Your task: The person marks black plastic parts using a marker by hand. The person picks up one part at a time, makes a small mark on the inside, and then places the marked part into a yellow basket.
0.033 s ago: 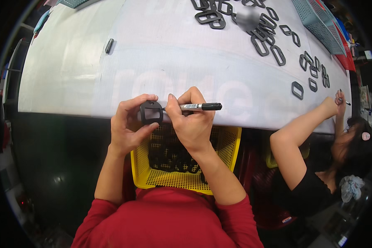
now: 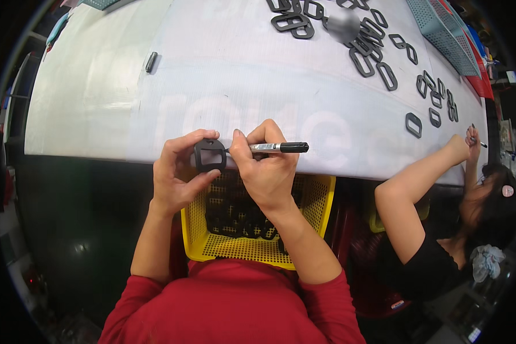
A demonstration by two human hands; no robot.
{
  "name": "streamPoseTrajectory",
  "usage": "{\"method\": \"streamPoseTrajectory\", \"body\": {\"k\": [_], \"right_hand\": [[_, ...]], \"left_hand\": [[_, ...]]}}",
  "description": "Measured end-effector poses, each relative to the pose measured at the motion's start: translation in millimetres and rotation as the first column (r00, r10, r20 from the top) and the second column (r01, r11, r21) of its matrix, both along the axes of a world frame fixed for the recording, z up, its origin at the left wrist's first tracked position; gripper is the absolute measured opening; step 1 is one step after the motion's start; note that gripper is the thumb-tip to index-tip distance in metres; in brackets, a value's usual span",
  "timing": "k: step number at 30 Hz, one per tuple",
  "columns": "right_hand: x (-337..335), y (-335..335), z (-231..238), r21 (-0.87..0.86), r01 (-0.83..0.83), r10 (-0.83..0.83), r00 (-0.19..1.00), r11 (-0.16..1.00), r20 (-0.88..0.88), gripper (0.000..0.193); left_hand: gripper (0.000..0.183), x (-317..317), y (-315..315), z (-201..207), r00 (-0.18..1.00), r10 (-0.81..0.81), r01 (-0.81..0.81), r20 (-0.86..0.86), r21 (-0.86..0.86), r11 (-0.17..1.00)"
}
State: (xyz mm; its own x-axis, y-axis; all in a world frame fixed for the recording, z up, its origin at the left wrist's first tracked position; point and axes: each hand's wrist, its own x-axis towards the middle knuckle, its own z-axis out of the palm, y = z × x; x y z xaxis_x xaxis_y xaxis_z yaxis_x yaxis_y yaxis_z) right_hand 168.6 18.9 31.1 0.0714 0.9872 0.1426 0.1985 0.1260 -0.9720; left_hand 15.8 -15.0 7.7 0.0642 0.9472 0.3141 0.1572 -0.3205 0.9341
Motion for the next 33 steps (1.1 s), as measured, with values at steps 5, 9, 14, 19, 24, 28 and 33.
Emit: {"method": "streamPoseTrajectory", "body": {"k": [5,9,14,19,24,28,33], "right_hand": [[-1.2,1.1,2.4,0.006,-0.008,0.008,1.0,1.0,0.003,0.025],[-0.3,1.2,2.4,0.011,-0.024,0.024,1.0,1.0,-0.006,0.024],[-1.4,1.3,2.9,0.008,-0.039,0.039,0.999,0.999,0.002,0.024],[-0.6,1.0,1.7,0.008,-0.04,0.04,0.999,0.999,-0.001,0.024],[-1.6,0.2,0.5,0.023,-0.037,0.037,0.999,0.999,0.02,0.024],[1.3,-1.6,-0.9,0.044,-0.043,0.041,0.997,0.998,0.062,0.025],[10.5,1.8,8.6,-0.029,-0.12,0.101,0.926,0.992,-0.364,0.007]], "left_hand": [[0.056,-0.2,0.9,-1.8,1.0,0.0,-0.001,0.003,0.023,1.0],[0.059,-1.5,0.7,-2.4,0.997,-0.078,0.079,0.013,-0.014,0.997],[0.057,-0.2,0.9,-3.1,1.0,-0.008,0.008,0.01,0.038,0.999],[0.058,-0.7,-0.1,-4.2,0.998,-0.053,0.052,0.046,0.011,0.999],[0.059,-1.9,-0.7,-4.3,0.996,-0.087,0.087,0.033,0.0,0.996],[0.057,-2.9,-0.9,-1.6,0.999,-0.046,0.046,-0.004,0.006,0.999],[0.056,-3.3,1.3,15.2,0.977,-0.064,0.096,0.202,-0.156,0.983]]}}
